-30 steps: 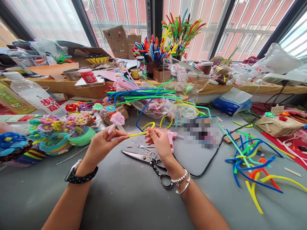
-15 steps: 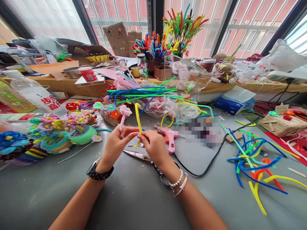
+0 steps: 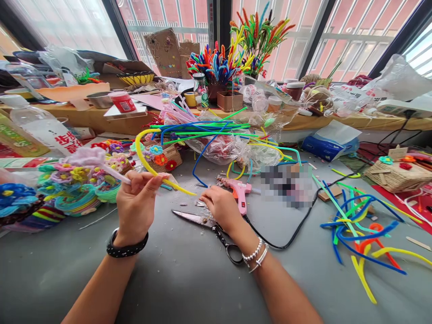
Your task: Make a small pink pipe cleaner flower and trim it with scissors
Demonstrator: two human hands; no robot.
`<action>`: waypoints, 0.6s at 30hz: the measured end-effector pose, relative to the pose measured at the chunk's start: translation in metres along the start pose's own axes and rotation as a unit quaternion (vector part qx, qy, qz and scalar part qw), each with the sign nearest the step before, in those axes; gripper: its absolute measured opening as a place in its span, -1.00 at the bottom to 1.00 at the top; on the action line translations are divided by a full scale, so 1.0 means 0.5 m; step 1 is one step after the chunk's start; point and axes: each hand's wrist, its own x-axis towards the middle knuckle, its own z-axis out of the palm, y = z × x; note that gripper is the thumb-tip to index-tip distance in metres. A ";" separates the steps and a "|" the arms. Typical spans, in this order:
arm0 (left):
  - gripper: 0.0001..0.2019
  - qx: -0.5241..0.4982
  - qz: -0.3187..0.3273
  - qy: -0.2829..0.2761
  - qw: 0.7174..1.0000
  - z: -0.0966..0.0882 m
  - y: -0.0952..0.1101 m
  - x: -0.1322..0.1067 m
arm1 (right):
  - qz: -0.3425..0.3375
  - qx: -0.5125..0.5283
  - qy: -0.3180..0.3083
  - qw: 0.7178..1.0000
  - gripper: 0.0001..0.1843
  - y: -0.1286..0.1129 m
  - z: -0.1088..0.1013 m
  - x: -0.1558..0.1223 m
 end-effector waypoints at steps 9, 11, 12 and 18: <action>-0.65 0.040 -0.067 0.006 0.997 -0.010 -0.015 0.004 | -0.008 0.023 -0.053 0.998 -0.85 0.012 -0.003 -0.001; -0.64 0.066 -0.067 -0.010 0.996 -0.006 -0.020 -0.002 | -0.008 0.032 -0.046 0.998 -0.83 0.010 -0.008 0.001; -0.64 0.080 -0.069 -0.016 0.994 -0.004 -0.021 -0.005 | -0.003 0.038 -0.036 0.999 -0.79 0.007 -0.010 0.001; -0.63 0.119 -0.110 -0.060 0.985 0.008 -0.032 -0.022 | 0.029 0.140 0.014 0.990 -0.78 -0.025 -0.021 -0.001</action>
